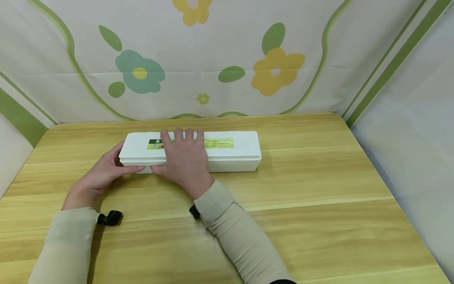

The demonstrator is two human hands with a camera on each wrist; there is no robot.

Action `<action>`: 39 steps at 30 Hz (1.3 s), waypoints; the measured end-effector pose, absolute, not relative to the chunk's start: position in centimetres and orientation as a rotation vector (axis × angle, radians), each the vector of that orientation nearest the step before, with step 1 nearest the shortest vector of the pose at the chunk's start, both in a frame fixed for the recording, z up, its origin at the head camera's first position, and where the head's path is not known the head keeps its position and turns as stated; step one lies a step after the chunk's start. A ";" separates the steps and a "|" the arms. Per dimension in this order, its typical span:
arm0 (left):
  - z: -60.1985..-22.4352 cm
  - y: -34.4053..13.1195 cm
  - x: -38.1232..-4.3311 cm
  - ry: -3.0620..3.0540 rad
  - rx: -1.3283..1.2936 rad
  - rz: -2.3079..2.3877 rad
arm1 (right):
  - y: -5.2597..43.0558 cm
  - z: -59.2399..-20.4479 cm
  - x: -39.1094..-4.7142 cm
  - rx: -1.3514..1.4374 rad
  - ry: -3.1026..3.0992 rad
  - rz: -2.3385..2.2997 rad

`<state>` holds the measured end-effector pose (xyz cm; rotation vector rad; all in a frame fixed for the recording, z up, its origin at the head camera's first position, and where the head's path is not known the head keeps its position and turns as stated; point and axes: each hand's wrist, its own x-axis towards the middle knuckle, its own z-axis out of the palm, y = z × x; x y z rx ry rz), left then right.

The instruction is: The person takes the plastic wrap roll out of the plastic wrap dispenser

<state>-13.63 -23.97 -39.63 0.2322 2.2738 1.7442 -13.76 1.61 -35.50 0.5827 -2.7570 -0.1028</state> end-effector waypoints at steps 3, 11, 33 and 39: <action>-39.6 -24.0 -13.6 2.267 0.222 1.750 | 1.5 -35.4 -13.8 0.583 -2.780 -0.122; -39.9 -24.2 -13.5 2.269 0.232 1.756 | 1.3 -35.6 -13.8 0.591 -2.777 -0.139; -39.9 -24.0 -13.5 2.284 0.227 1.759 | 1.2 -35.3 -13.9 0.586 -2.827 -0.194; -39.6 -23.8 -13.9 2.291 0.231 1.775 | 1.0 -35.1 -14.0 0.562 -2.812 -0.151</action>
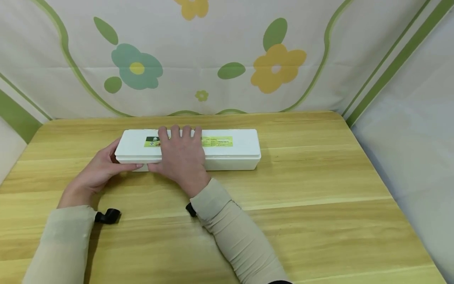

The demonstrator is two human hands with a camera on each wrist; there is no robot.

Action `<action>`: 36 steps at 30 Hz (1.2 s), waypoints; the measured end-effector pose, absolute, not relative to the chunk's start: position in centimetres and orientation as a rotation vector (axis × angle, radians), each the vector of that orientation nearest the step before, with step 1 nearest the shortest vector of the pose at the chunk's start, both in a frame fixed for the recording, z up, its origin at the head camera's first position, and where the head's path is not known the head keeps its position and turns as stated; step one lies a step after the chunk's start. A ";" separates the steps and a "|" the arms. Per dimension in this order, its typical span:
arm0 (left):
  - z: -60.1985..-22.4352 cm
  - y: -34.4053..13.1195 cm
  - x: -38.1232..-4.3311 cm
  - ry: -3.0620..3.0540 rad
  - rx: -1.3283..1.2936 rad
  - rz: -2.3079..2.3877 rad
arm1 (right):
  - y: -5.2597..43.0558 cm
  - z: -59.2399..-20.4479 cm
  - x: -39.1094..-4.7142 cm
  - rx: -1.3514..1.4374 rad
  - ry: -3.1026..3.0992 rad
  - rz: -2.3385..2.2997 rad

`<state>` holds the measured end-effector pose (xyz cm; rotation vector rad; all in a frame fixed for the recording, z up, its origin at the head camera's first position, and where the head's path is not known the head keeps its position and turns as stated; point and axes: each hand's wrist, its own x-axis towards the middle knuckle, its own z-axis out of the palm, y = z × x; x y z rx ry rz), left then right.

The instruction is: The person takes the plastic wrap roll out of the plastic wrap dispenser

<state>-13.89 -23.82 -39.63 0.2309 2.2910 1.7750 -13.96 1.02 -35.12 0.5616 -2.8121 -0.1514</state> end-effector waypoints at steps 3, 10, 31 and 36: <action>-39.4 -23.8 -13.9 2.297 0.210 1.777 | 0.8 -35.1 -13.8 0.558 -2.771 -0.130; -39.1 -24.0 -13.7 2.309 0.244 1.777 | 0.5 -35.4 -13.9 0.575 -2.689 -0.141; -39.3 -23.3 -13.7 2.345 0.161 1.727 | 1.8 -35.0 -14.6 0.608 -2.690 -0.041; -39.3 -23.3 -13.7 2.347 0.141 1.718 | 2.1 -34.6 -14.8 0.617 -2.635 0.117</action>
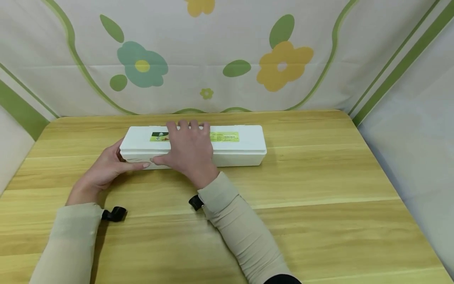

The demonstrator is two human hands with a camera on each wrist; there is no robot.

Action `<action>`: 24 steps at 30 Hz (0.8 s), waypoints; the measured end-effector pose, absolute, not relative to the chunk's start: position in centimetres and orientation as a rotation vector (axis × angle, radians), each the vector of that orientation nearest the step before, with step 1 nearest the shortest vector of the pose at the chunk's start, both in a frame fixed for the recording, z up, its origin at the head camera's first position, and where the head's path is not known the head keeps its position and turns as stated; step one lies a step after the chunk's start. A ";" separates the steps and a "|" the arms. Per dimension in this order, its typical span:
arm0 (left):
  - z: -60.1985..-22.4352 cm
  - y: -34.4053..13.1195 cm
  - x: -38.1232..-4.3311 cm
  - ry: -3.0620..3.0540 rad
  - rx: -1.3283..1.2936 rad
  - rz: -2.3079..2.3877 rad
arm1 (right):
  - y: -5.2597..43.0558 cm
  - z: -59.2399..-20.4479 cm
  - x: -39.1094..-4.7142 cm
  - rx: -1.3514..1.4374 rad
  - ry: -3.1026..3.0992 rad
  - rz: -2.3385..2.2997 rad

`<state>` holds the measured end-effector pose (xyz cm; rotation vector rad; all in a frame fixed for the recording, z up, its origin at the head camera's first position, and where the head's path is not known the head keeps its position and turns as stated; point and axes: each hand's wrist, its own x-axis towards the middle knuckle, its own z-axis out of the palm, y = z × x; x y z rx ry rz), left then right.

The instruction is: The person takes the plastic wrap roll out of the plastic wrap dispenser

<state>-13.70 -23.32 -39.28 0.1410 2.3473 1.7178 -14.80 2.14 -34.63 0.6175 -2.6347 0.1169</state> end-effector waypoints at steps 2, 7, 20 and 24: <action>-39.3 -23.3 -13.7 2.356 0.150 1.707 | 2.2 -34.6 -14.8 0.621 -2.640 0.153; -39.3 -23.2 -13.7 2.352 0.149 1.718 | 2.1 -34.7 -14.9 0.643 -2.667 0.128; -39.1 -23.5 -13.5 2.364 0.117 1.693 | 1.8 -35.9 -14.9 0.692 -2.508 -0.120; -39.1 -23.6 -13.6 2.374 0.125 1.668 | 1.8 -35.7 -15.0 0.674 -2.563 -0.089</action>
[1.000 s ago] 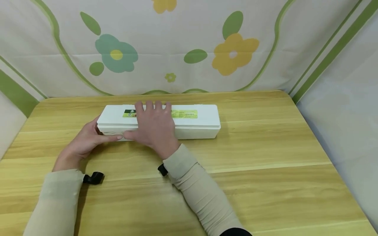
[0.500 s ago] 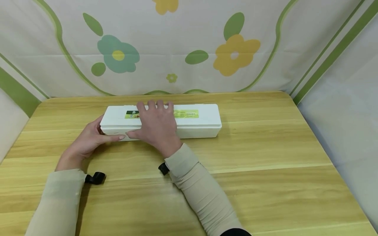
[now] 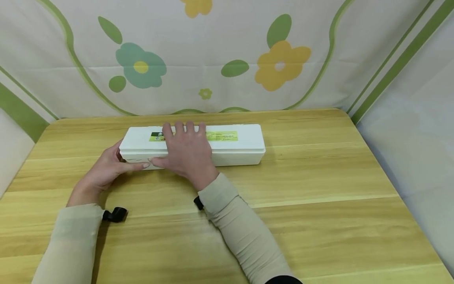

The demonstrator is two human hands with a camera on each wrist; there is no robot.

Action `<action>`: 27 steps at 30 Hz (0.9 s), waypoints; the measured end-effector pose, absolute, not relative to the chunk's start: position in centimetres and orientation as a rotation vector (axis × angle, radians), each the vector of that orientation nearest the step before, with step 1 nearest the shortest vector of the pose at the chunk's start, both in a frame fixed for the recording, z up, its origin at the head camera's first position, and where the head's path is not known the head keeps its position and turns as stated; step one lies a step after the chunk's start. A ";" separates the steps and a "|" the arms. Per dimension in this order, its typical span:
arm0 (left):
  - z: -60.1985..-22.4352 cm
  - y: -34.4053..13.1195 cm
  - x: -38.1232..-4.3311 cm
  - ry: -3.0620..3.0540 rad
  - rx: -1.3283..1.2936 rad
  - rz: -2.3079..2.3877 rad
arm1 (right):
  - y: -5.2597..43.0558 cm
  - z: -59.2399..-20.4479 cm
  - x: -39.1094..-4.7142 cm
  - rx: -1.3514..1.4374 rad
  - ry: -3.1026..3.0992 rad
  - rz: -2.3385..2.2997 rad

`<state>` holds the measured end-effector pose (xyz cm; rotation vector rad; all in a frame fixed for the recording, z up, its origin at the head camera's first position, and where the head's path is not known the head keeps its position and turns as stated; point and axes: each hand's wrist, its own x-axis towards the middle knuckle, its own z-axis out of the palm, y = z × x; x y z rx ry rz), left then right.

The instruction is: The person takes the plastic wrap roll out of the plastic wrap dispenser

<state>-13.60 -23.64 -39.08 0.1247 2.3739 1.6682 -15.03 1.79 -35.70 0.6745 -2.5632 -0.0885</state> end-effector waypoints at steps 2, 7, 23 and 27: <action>-39.1 -23.7 -13.7 2.372 0.121 1.663 | 1.8 -35.6 -15.1 0.672 -2.578 -0.064; -39.1 -23.7 -13.8 2.368 0.093 1.656 | 2.0 -35.6 -15.1 0.691 -2.561 -0.020; -39.1 -23.5 -13.8 2.327 0.077 1.703 | 2.0 -35.8 -15.5 0.641 -2.472 -0.017; -39.0 -23.6 -13.8 2.316 0.094 1.703 | 2.0 -35.7 -15.7 0.618 -2.444 -0.003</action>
